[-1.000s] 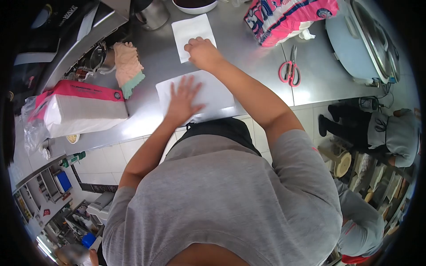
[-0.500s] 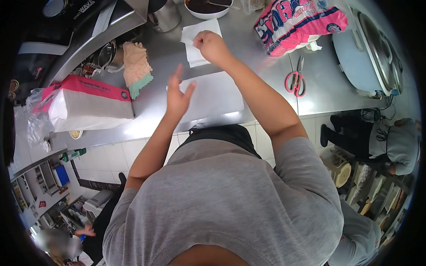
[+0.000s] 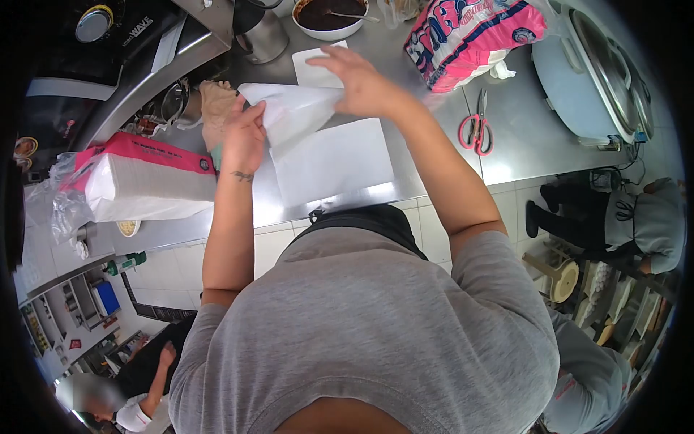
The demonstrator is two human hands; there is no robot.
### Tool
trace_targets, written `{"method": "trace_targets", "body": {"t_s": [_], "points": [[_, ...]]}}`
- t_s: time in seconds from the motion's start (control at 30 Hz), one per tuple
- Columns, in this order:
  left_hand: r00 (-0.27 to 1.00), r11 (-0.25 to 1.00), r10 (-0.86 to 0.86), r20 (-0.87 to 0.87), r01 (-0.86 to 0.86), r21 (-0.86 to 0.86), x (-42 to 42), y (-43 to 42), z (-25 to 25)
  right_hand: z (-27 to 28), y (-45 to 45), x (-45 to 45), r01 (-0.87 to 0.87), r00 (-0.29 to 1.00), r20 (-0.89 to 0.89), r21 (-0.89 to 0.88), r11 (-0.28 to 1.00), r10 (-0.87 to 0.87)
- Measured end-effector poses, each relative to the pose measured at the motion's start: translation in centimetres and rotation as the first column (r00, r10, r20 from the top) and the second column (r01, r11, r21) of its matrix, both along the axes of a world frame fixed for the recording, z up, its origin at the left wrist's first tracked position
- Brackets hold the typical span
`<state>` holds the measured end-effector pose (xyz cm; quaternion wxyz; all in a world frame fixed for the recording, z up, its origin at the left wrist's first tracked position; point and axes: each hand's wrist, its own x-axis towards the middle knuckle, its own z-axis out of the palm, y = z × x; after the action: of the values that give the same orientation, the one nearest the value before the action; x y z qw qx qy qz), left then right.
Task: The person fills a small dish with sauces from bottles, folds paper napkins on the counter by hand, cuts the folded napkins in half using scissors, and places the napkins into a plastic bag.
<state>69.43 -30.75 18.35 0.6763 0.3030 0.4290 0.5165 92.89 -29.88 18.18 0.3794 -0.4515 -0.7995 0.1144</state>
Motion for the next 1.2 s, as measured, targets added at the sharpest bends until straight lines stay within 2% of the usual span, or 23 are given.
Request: {"method": "trace_targets", "body": {"t_s": [0.1, 0.17, 0.23, 0.27, 0.3, 0.37, 0.43, 0.47, 0.5, 0.53, 0.57, 0.6, 0.67, 0.73, 0.77, 0.8, 0.87, 0.97, 1.07, 1.2], "points": [[0.987, 0.999, 0.044, 0.152, -0.045, 0.006, -0.9, 0.1, 1.4, -2.0, 0.1, -0.8, -0.020, 1.000, 0.016, -0.025, 0.999, 0.021], [0.958, 0.999, 0.013, 0.288, -0.023, 0.031, -0.6, -0.6, 3.9, -2.4, 1.0, -1.5, -0.050, 0.993, -0.115, -0.163, 0.985, 0.031], [0.993, 0.980, 0.087, -0.080, -0.071, 0.186, 0.0, -1.6, 4.4, 0.1, 0.5, -2.3, -0.058, 0.978, -0.206, -0.413, 0.909, -0.031], [0.956, 0.963, 0.141, -0.258, -0.072, 0.261, 0.0, -2.0, 4.6, 1.2, 0.2, -2.6, -0.071, 0.967, -0.243, -0.532, 0.844, -0.072], [0.945, 0.949, 0.096, -0.314, 0.008, 0.315, -0.3, -2.3, 4.8, 1.5, 0.2, -2.7, -0.094, 0.965, -0.258, -0.523, 0.847, -0.052], [0.923, 0.922, 0.145, -0.356, 0.004, 0.386, -1.0, -2.1, 5.0, 2.0, 0.2, -2.5, -0.137, 0.959, -0.282, -0.500, 0.855, -0.011], [0.885, 0.904, 0.222, -0.409, -0.030, 0.426, -2.1, -1.6, 4.9, 3.1, 0.1, -2.2, -0.307, 0.821, -0.559, -0.607, 0.733, -0.119], [0.714, 0.803, 0.399, -0.576, 0.032, 0.596, -2.1, -1.8, 4.8, 3.5, 0.0, -2.3, -0.403, 0.720, -0.666, -0.630, 0.664, -0.195], [0.490, 0.682, 0.578, -0.652, 0.149, 0.716, -2.0, -2.1, 4.9, 3.9, -0.2, -2.6, -0.339, 0.718, -0.646, -0.649, 0.681, -0.258], [0.244, 0.555, 0.740, -0.627, 0.306, 0.774, -1.5, -2.4, 5.0, 4.0, -0.4, -3.1, -0.354, 0.688, -0.668, -0.650, 0.672, -0.283], [0.394, 0.610, 0.569, -0.722, 0.386, 0.692, -0.4, -3.9, 5.2, 4.0, -0.8, -3.7, -0.369, 0.656, -0.688, -0.652, 0.663, -0.310], [0.444, 0.673, 0.387, -0.808, 0.463, 0.577, 0.9, -5.4, 5.4, 4.1, -1.4, -4.2, -0.385, 0.624, -0.704, -0.655, 0.650, -0.339], [0.574, 0.712, 0.197, -0.795, 0.473, 0.519, 2.2, -6.4, 4.2, 5.0, -2.5, -4.8, -0.498, 0.550, -0.765, -0.624, 0.602, -0.337], [0.880, 0.868, -0.013, -0.476, 0.246, 0.431, 3.0, -6.0, 3.2, 5.3, -3.5, -5.4, -0.604, 0.443, -0.831, -0.554, 0.573, -0.337], [0.932, 0.943, -0.173, -0.319, 0.250, 0.219, 2.5, -6.4, 3.3, 4.2, -3.7, -5.5, -0.581, 0.478, -0.822, -0.559, 0.591, -0.308], [0.972, 0.962, -0.206, -0.113, 0.222, 0.156, 2.6, -6.4, 3.3, 3.5, -3.9, -5.5, -0.530, 0.536, -0.789, -0.591, 0.609, -0.299], [0.932, 0.979, -0.197, 0.304, 0.203, 0.011, 2.6, -6.5, 3.0, 2.7, -4.4, -5.7, -0.425, 0.643, -0.711, -0.641, 0.639, -0.285], [0.955, 0.977, -0.210, 0.208, 0.210, 0.019, 3.3, -7.0, 2.8, 3.2, -5.0, -6.2, -0.325, 0.725, -0.605, -0.721, 0.612, -0.329], [0.942, 0.979, -0.205, 0.265, 0.198, 0.053, 3.7, -7.0, 1.7, 2.5, -4.8, -5.8, -0.309, 0.735, -0.585, -0.739, 0.599, -0.342], [0.979, 0.976, -0.200, 0.039, 0.195, 0.096, 3.8, -7.2, 2.1, 1.8, -4.4, -5.3, -0.337, 0.698, -0.611, -0.740, 0.582, -0.372]]}}
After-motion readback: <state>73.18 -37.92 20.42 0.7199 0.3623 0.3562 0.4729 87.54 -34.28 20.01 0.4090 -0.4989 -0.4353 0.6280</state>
